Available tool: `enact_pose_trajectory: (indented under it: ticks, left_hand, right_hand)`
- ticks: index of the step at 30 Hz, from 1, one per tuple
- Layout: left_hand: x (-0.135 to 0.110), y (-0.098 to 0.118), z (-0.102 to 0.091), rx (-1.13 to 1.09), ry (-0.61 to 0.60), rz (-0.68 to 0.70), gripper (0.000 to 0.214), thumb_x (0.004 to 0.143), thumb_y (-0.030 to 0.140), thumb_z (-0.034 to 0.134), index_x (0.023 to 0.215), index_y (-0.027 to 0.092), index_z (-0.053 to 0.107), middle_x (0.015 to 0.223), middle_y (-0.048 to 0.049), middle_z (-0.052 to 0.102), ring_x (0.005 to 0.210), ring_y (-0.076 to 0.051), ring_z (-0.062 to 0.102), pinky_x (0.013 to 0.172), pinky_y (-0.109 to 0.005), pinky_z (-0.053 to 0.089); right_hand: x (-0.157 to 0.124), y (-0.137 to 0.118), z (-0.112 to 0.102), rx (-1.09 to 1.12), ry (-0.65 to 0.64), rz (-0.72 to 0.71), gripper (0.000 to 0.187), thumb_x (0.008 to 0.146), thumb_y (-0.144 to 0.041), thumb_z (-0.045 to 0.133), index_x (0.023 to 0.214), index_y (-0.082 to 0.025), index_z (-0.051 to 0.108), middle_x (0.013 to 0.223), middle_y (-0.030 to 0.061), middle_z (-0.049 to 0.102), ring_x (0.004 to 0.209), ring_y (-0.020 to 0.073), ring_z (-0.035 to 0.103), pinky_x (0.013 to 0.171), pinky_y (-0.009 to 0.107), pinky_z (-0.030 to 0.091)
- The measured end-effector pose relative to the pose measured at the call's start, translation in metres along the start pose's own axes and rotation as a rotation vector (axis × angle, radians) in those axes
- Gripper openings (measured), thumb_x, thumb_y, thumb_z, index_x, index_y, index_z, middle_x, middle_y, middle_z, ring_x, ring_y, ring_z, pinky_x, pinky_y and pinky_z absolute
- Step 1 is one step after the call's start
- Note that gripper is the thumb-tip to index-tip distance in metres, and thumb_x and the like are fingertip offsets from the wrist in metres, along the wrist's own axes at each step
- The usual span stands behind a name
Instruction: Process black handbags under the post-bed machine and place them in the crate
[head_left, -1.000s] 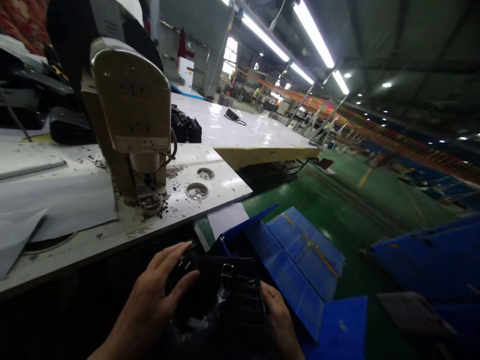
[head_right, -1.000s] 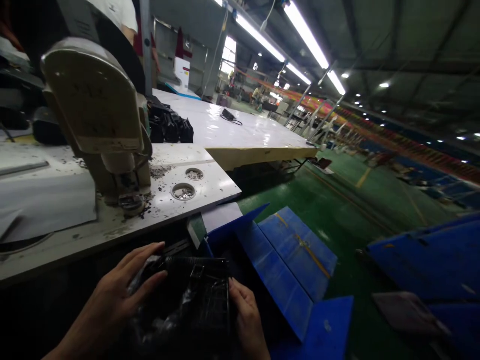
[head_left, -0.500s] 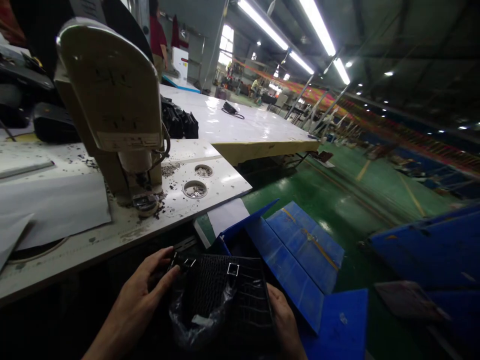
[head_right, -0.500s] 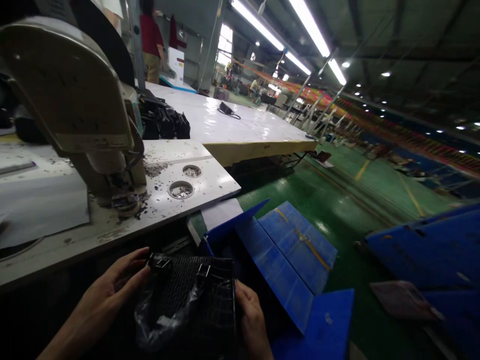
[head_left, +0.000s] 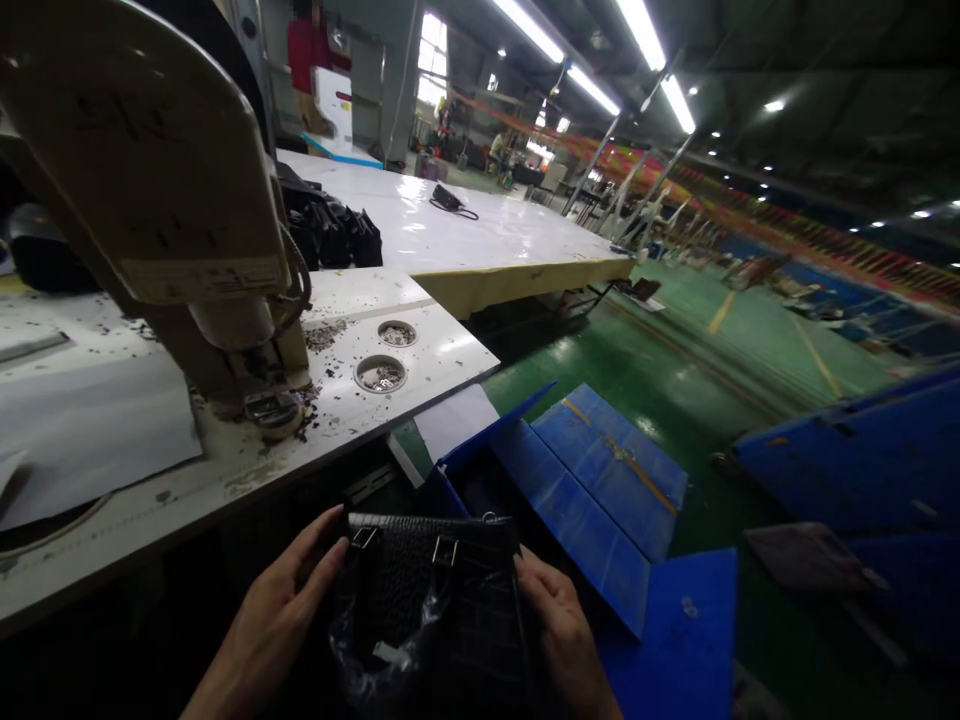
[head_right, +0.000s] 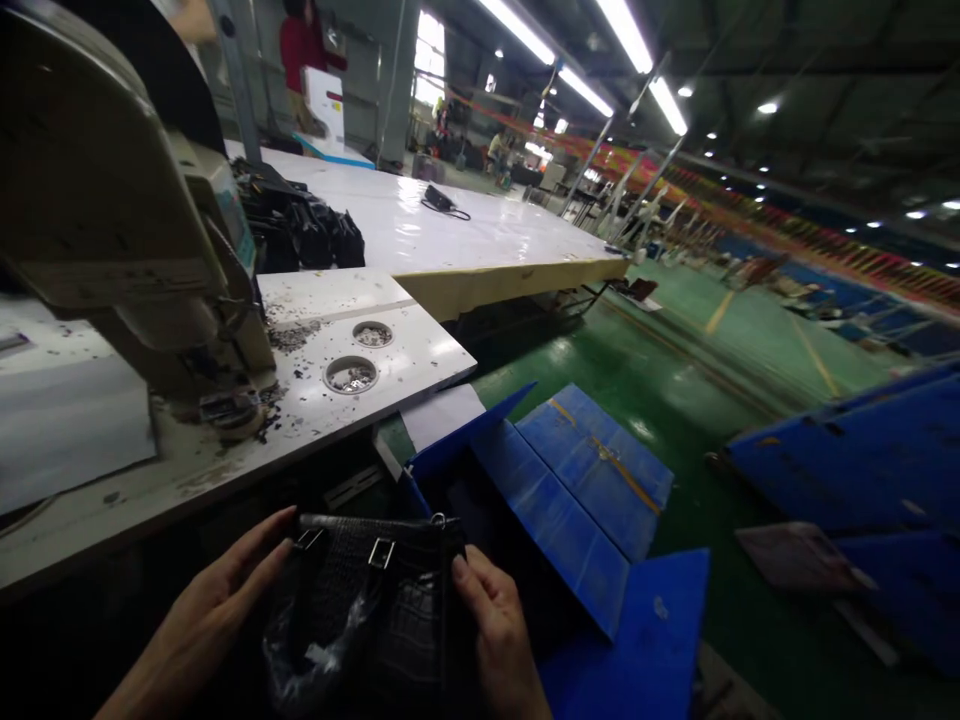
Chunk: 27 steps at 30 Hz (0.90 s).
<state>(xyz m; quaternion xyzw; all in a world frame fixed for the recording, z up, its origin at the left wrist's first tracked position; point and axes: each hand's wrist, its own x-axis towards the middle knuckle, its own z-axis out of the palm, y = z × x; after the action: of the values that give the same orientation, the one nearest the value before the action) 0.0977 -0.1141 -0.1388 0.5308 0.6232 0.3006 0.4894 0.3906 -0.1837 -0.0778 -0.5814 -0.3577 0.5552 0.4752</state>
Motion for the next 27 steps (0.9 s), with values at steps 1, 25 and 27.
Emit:
enact_pose_trajectory:
  ticks: [1, 25, 27]
  left_hand:
    - [0.001, -0.002, 0.000, 0.007, -0.001, -0.008, 0.079, 0.085, 0.076, 0.055, 0.146, 0.026, 0.060, 0.149, -0.0065, 0.065, 0.142, -0.035, 0.056, 0.123, -0.054, 0.038]
    - [-0.014, 0.065, -0.011, 0.301, -0.045, 0.457, 0.043, 0.098, 0.057, 0.056, 0.133, 0.034, 0.069, 0.138, -0.0049, 0.070, 0.127, -0.029, 0.067, 0.112, -0.050, 0.054]
    - [-0.016, 0.083, -0.005, 0.328, -0.157, 0.502, 0.040, 0.101, 0.053, 0.054, 0.131, 0.033, 0.071, 0.134, -0.0050, 0.072, 0.123, -0.028, 0.069, 0.107, -0.045, 0.058]
  right_hand:
    - [0.000, 0.000, 0.001, -0.007, 0.008, -0.006, 0.044, 0.092, -0.062, 0.068, 0.084, -0.019, 0.076, 0.090, 0.0045, 0.070, 0.088, 0.0239, 0.062, 0.082, 0.032, 0.051]
    - [0.002, 0.006, 0.013, 0.215, -0.203, 0.003, 0.037, 0.101, -0.045, 0.063, 0.077, -0.018, 0.070, 0.086, 0.0005, 0.060, 0.070, 0.0143, 0.046, 0.062, 0.028, 0.037]
    - [0.002, 0.003, 0.018, 0.242, -0.219, 0.023, 0.037, 0.100, -0.046, 0.064, 0.077, -0.018, 0.071, 0.082, -0.0002, 0.058, 0.067, 0.0136, 0.043, 0.059, 0.027, 0.035]
